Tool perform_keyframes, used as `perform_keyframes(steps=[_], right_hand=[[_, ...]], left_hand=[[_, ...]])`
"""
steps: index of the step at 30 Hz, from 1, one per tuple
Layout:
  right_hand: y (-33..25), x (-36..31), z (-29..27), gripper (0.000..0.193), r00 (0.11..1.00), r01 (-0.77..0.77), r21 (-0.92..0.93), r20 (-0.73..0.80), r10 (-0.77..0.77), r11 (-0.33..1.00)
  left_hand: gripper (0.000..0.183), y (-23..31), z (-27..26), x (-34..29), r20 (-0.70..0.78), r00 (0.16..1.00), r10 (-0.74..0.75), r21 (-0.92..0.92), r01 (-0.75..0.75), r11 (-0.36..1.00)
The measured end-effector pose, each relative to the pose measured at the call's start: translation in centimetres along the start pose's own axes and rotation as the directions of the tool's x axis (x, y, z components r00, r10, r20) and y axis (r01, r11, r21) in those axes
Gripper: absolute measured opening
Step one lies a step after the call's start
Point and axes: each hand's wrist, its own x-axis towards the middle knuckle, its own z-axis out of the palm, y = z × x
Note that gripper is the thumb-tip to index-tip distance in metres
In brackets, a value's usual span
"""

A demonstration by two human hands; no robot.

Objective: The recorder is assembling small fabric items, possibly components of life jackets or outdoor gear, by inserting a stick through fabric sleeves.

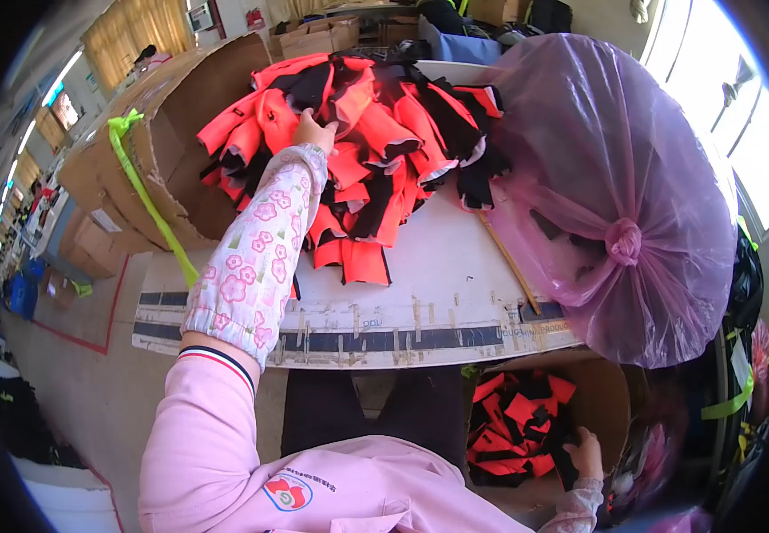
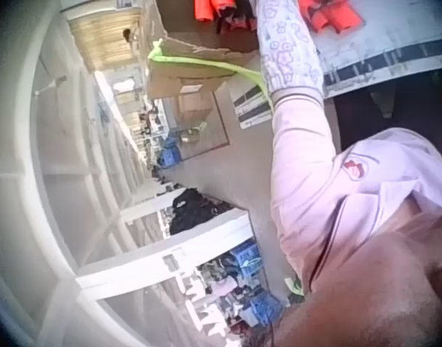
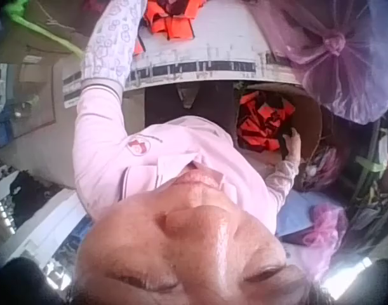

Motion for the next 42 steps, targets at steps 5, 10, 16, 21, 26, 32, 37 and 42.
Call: perform_keyframes(steps=[5,10,16,21,26,32,37,42], right_hand=[[-3.3,2.2,2.5,0.051,0.953,0.267,0.19,0.095,-0.288,0.945],[-9.1,2.7,0.7,0.043,0.884,0.462,0.349,-0.112,-0.454,0.815],[-23.3,2.2,-3.2,0.064,0.757,0.558,0.754,-0.291,-0.586,0.346],[-28.7,1.6,0.2,0.065,0.615,0.76,0.42,-0.215,-0.759,0.497],[-28.9,1.3,3.6,0.058,0.616,0.787,0.331,-0.381,-0.689,0.521],[-29.7,1.4,4.4,0.064,0.647,0.762,0.337,-0.393,-0.653,0.553],[-30.7,1.3,4.8,0.066,0.631,0.774,0.388,-0.397,-0.667,0.501],[-31.2,1.1,4.9,0.064,0.658,0.753,0.294,-0.324,-0.68,0.589]], left_hand=[[0.023,-1.5,0.9,2.0,-0.144,0.871,0.469,0.312,-0.41,0.857],[0.011,3.0,1.9,-10.2,0.178,0.449,0.876,0.151,-0.892,0.426],[0.011,-0.2,2.2,-24.7,0.68,-0.069,0.73,-0.149,-0.988,0.046],[0.011,-7.6,4.2,-30.7,0.785,0.007,0.62,-0.268,-0.898,0.349],[0.03,-10.6,2.7,-34.4,0.623,0.472,0.624,-0.256,-0.63,0.733],[0.054,-15.5,1.8,-38.1,0.686,0.707,0.174,-0.183,-0.064,0.981],[0.029,-15.9,3.6,-37.3,0.691,0.722,-0.039,-0.306,0.34,0.889],[0.018,-16.5,4.4,-36.4,0.714,0.679,-0.171,-0.368,0.572,0.733]])
